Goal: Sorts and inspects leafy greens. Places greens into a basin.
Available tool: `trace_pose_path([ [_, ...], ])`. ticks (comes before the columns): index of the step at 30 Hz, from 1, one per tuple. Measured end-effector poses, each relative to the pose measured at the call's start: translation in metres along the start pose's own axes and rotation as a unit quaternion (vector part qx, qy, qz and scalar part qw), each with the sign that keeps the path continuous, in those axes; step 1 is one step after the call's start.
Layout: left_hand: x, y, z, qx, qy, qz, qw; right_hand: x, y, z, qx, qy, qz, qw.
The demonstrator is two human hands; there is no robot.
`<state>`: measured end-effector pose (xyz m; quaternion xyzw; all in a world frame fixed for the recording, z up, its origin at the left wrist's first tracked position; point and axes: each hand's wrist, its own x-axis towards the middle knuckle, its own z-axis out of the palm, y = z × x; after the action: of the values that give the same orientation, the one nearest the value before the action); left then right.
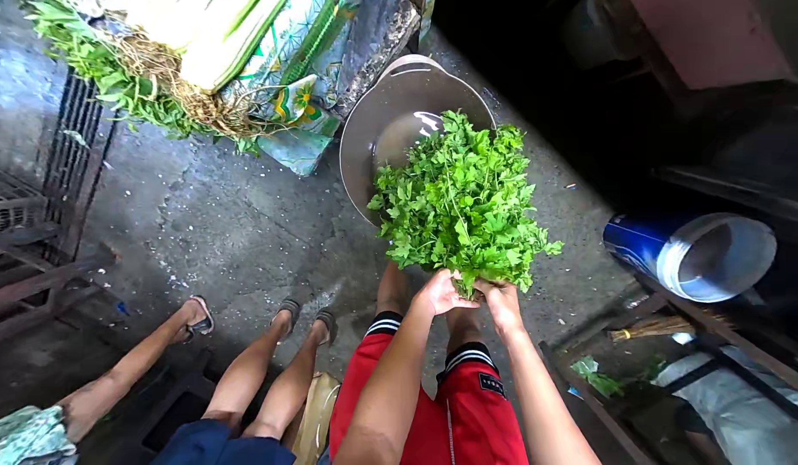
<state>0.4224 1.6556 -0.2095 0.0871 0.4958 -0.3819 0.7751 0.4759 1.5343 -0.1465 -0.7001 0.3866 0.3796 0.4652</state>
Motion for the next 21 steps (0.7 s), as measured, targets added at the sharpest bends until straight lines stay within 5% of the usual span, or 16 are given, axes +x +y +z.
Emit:
trace_pose_path([
  [4,0.004,0.003,0.0,0.017,-0.036,-0.011,0.999,0.002,-0.004,0.0,-0.028,-0.009,-0.011,1.0],
  [12,0.005,0.006,0.025,0.068,0.07,-0.003,0.995,-0.019,-0.03,-0.007,-0.265,0.024,-0.083,0.961],
  [14,0.004,0.011,0.021,0.082,0.06,-0.013,0.995,-0.027,-0.054,-0.009,-0.212,0.017,-0.083,0.974],
  [17,0.0,0.015,0.014,0.081,0.061,-0.025,0.994,-0.03,-0.097,-0.013,0.029,-0.038,-0.049,0.998],
  [21,-0.006,0.016,0.018,0.039,0.082,-0.032,0.995,-0.014,-0.158,-0.045,0.207,-0.111,-0.075,0.969],
])
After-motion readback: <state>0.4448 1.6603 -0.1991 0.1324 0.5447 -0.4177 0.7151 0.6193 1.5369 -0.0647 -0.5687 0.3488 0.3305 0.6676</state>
